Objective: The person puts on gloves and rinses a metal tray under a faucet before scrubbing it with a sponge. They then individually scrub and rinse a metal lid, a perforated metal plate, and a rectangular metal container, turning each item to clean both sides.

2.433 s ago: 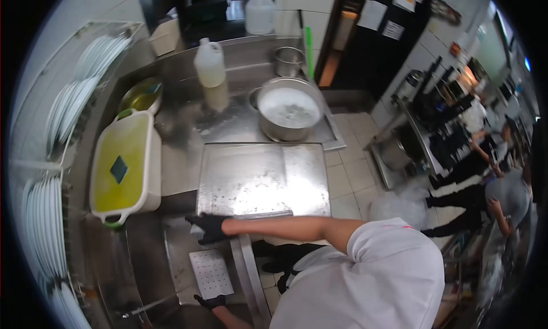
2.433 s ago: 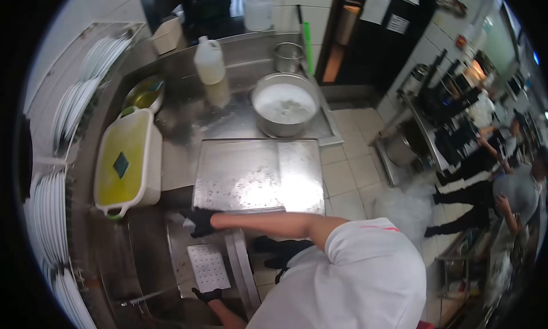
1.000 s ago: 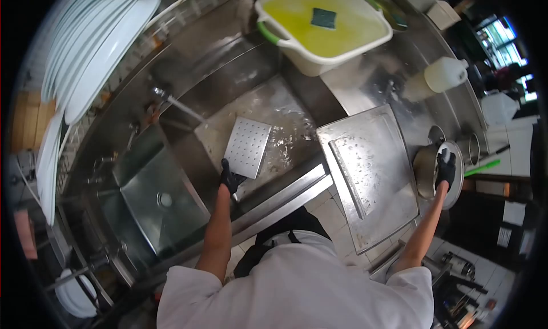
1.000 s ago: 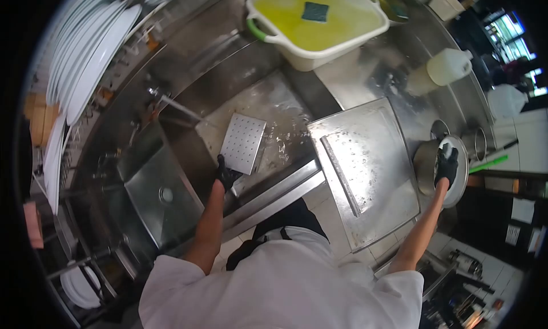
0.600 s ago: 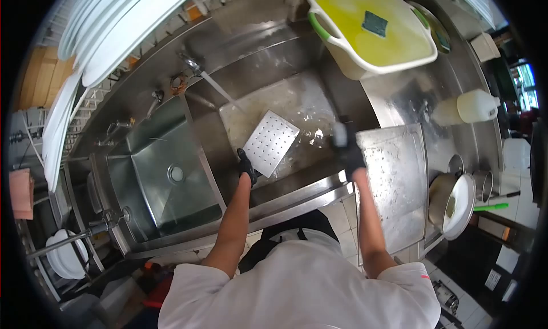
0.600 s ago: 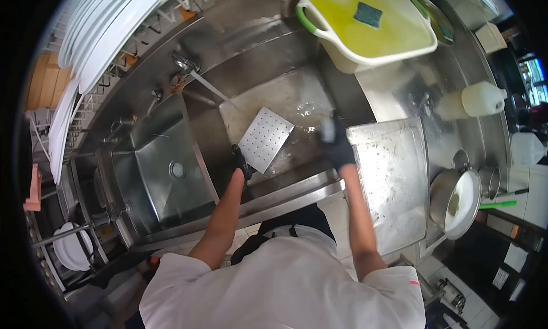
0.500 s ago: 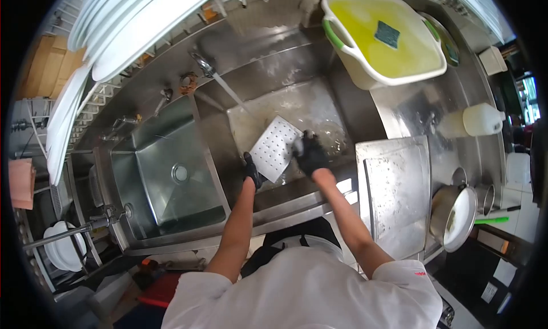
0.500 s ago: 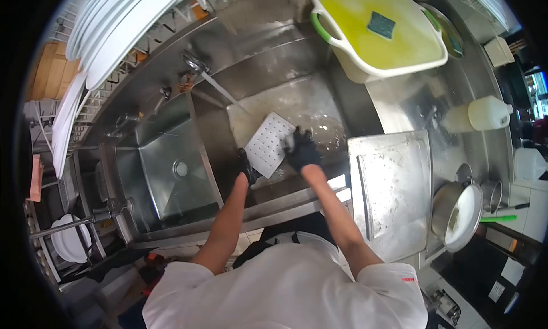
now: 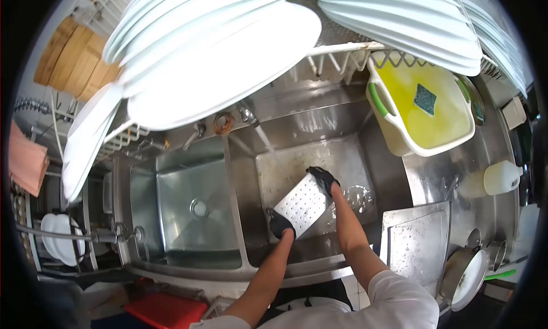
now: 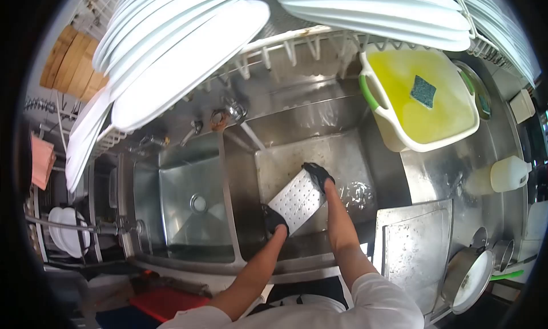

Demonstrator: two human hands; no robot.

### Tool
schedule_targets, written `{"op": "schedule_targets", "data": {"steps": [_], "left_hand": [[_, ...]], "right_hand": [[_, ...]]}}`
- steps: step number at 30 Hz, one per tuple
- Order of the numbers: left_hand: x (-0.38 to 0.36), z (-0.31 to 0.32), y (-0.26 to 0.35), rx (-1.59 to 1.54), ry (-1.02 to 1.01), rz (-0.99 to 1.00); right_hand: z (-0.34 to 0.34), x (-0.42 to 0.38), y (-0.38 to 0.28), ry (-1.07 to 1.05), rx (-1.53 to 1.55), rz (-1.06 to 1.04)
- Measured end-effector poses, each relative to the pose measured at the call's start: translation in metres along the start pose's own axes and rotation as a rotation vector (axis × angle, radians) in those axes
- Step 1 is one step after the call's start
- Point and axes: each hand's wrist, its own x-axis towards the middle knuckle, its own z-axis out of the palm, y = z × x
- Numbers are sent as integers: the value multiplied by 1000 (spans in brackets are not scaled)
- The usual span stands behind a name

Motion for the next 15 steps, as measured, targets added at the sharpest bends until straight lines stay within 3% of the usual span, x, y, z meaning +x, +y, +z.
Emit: {"op": "schedule_targets", "data": {"steps": [3, 6, 7, 8, 10, 11, 15], "left_hand": [[-6, -2, -1, -103, 126, 175], [-2, 1, 0, 107, -31, 101], [7, 22, -17, 178, 276, 347], [22, 36, -32, 208, 427, 479], [44, 56, -59, 259, 410, 441], [50, 63, -64, 264, 229, 282], [48, 75, -69, 327, 254, 440]], "right_hand": [[-9, 31, 59, -225, -97, 76], [-7, 52, 101, -296, -218, 77], [-7, 55, 108, -302, -245, 79], [-5, 59, 112, -314, -281, 73], [-7, 59, 127, -310, -351, 51], [-9, 56, 128, -295, -387, 35], [-15, 37, 133, -198, -616, -76]]}}
